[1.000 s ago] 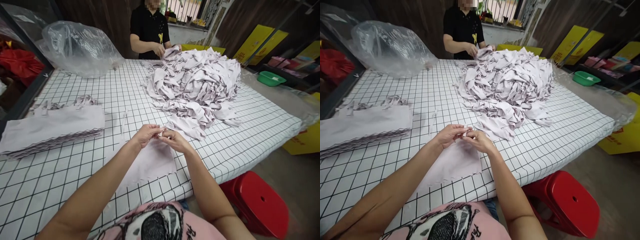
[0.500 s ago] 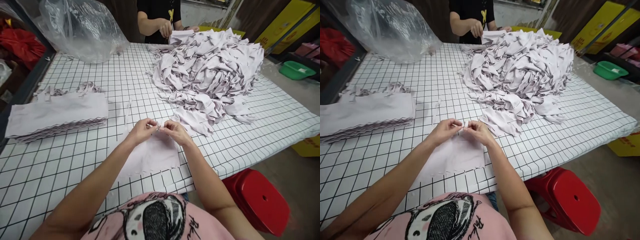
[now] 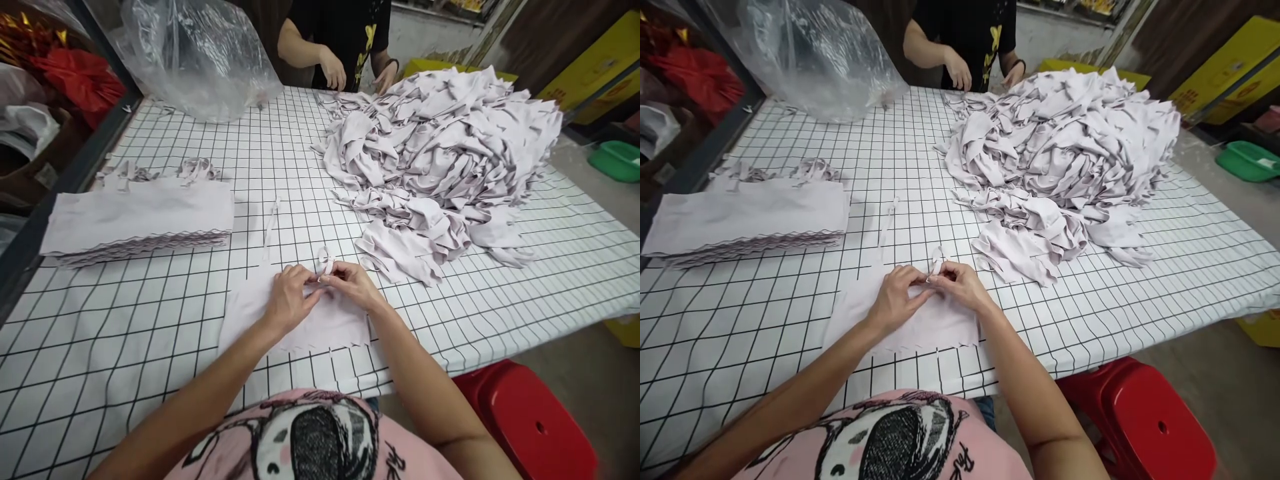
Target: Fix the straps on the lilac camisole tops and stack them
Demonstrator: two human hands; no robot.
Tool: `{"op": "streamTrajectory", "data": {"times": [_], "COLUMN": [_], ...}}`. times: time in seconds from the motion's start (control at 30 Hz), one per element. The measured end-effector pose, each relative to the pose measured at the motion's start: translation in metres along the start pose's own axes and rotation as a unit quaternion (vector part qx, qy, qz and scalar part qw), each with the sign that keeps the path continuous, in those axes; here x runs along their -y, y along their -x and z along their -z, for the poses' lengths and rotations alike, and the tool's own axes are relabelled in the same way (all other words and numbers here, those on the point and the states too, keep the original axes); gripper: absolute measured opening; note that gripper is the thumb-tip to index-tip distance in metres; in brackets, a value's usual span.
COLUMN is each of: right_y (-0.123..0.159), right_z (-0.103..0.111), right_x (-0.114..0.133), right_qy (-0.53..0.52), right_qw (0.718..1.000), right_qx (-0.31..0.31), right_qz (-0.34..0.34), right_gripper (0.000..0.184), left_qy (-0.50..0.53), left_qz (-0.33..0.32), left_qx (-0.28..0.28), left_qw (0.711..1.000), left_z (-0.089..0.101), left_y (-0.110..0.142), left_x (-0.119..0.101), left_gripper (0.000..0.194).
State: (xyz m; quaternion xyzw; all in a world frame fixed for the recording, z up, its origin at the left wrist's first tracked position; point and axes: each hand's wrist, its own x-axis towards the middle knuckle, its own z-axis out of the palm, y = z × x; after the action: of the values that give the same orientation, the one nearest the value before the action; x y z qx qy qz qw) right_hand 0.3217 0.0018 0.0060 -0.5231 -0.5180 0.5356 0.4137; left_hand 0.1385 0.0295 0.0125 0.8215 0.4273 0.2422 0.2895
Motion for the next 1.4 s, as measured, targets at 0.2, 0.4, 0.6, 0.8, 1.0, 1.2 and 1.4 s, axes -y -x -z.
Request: {"op": "streamTrajectory", "data": {"times": [0.2, 0.4, 0.6, 0.8, 1.0, 1.2, 1.4], "right_y": [0.003, 0.011, 0.005, 0.004, 0.004, 0.001, 0.002], "right_z": [0.002, 0.005, 0.005, 0.010, 0.006, 0.003, 0.001], "right_x": [0.004, 0.028, 0.024, 0.010, -0.002, -0.006, -0.008], "right_qy": [0.083, 0.308, 0.360, 0.274, 0.241, 0.254, 0.269], "right_qw": [0.996, 0.924, 0.914, 0.945, 0.953, 0.945, 0.939], "right_qx": [-0.010, -0.134, 0.007, 0.008, 0.003, 0.000, 0.004], "right_qz": [0.015, 0.186, 0.188, 0.177, 0.183, 0.207, 0.213], "right_gripper": [0.033, 0.016, 0.013, 0.012, 0.010, 0.012, 0.012], "left_qy": [0.113, 0.058, 0.040, -0.091, -0.089, -0.062, -0.047], "left_qz": [0.013, 0.007, -0.008, -0.005, 0.023, 0.018, 0.028], "left_qx": [-0.001, 0.029, 0.051, 0.065, 0.077, 0.047, 0.037], "left_qw": [0.993, 0.998, 0.998, 0.994, 0.993, 0.997, 0.998], "left_z": [0.001, 0.010, 0.013, 0.005, -0.003, -0.010, -0.014], "left_y": [-0.002, -0.006, -0.013, -0.001, 0.004, 0.005, 0.004], "left_x": [0.002, -0.005, -0.008, -0.002, -0.001, 0.001, 0.003], "left_gripper": [0.011, 0.013, 0.015, 0.011, 0.011, 0.006, 0.013]}}
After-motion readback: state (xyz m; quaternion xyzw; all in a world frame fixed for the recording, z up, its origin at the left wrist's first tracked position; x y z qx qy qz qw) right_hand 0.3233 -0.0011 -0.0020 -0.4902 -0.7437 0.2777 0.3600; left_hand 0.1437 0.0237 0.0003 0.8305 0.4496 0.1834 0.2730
